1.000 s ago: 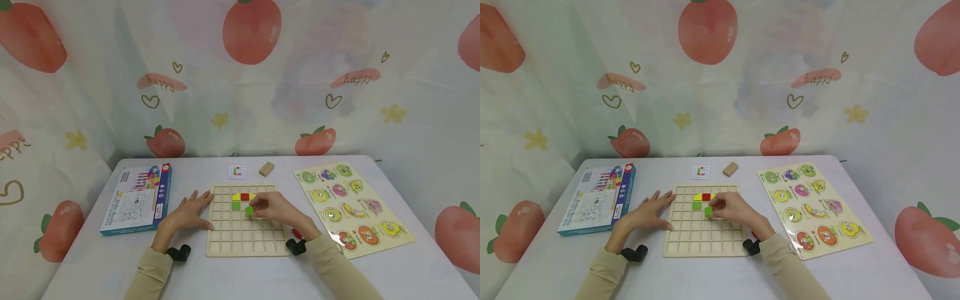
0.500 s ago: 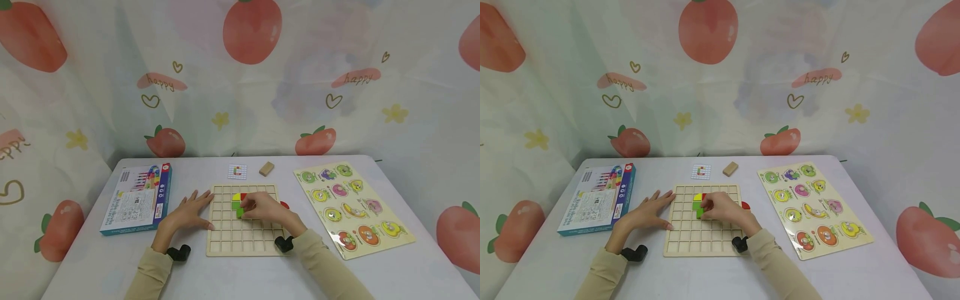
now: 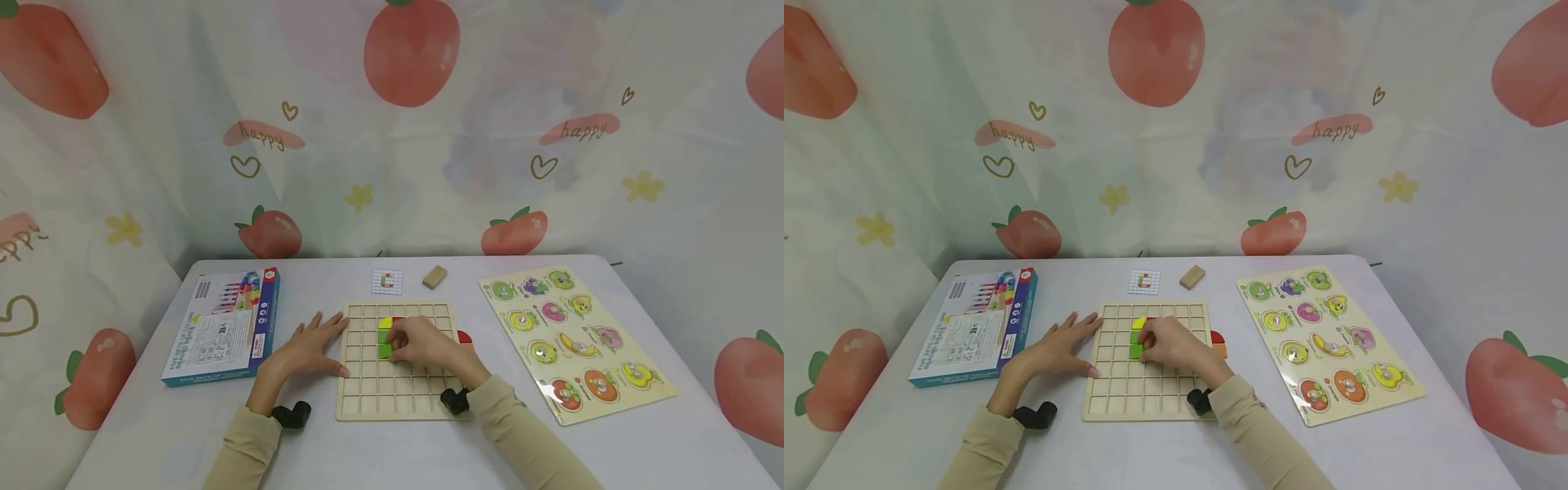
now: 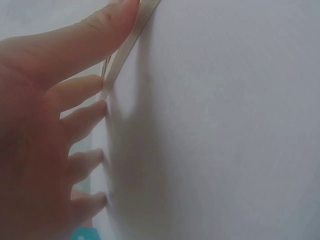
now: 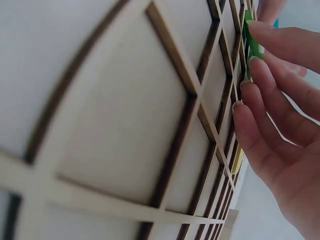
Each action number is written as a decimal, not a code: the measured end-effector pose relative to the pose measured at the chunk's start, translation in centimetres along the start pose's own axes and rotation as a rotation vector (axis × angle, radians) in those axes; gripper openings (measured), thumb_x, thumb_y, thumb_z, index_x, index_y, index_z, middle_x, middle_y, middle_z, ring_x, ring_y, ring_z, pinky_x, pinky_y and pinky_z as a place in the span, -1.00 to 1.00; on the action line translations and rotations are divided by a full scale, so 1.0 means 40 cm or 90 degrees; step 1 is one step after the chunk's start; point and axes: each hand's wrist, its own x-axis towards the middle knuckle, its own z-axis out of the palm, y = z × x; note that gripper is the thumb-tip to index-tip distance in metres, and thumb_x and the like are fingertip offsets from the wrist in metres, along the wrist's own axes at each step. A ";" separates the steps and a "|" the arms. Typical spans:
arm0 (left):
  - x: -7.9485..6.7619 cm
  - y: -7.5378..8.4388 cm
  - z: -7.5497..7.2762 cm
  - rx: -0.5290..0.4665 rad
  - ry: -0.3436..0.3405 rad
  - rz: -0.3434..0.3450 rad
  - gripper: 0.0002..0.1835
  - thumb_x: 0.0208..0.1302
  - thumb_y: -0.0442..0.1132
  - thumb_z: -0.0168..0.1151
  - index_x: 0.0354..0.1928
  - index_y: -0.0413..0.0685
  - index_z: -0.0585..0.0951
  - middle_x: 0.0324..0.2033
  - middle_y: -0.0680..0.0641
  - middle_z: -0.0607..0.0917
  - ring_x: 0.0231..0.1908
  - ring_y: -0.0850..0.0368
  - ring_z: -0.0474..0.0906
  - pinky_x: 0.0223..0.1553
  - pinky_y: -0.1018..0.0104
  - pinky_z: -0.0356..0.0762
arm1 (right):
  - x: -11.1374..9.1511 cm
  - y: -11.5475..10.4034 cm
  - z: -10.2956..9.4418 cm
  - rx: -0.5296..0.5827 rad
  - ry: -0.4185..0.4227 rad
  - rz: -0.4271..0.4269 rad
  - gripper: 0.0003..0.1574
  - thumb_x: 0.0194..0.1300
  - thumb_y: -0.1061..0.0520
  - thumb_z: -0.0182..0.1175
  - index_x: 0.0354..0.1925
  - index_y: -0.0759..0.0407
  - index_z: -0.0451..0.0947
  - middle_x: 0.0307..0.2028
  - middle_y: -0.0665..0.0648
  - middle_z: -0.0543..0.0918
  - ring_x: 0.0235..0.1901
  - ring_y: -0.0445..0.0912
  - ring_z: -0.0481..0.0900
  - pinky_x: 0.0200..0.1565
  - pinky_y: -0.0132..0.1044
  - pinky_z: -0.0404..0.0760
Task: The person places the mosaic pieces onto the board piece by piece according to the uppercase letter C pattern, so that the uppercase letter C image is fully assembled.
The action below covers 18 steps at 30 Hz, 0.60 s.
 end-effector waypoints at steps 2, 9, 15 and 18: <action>0.000 0.000 0.000 0.000 0.001 0.002 0.11 0.05 0.08 0.59 0.60 -0.02 0.23 0.62 -0.12 0.12 0.62 -0.34 -0.25 0.55 -0.39 -0.35 | 0.001 0.000 0.001 -0.002 -0.002 0.006 -0.77 0.15 0.30 0.50 -0.18 0.22 0.73 -0.42 -0.04 0.64 -0.37 -0.22 0.53 -0.26 -0.44 0.56; -0.002 -0.001 -0.001 0.001 0.002 0.007 0.11 0.05 0.09 0.59 0.59 -0.03 0.23 0.62 -0.12 0.12 0.62 -0.34 -0.25 0.55 -0.40 -0.34 | -0.014 0.006 -0.004 -0.001 -0.004 -0.017 -0.77 0.22 0.31 0.44 -0.12 0.25 0.72 -0.37 -0.02 0.68 -0.34 -0.22 0.55 -0.23 -0.44 0.58; -0.003 0.003 -0.003 0.002 0.004 0.006 0.11 0.05 0.07 0.60 0.59 -0.03 0.23 0.62 -0.13 0.12 0.62 -0.35 -0.25 0.54 -0.41 -0.34 | -0.046 0.020 -0.013 -0.002 0.023 -0.040 -0.78 0.26 0.24 0.42 -0.11 0.21 0.72 -0.30 -0.04 0.72 -0.28 -0.25 0.60 -0.15 -0.42 0.64; -0.004 0.004 -0.004 0.003 0.004 0.005 0.11 0.05 0.07 0.60 0.59 -0.04 0.23 0.62 -0.13 0.12 0.61 -0.35 -0.24 0.54 -0.41 -0.34 | -0.062 0.027 -0.019 -0.004 0.044 -0.044 -0.78 0.26 0.20 0.42 -0.10 0.17 0.72 -0.30 -0.07 0.71 -0.29 -0.25 0.58 -0.17 -0.41 0.63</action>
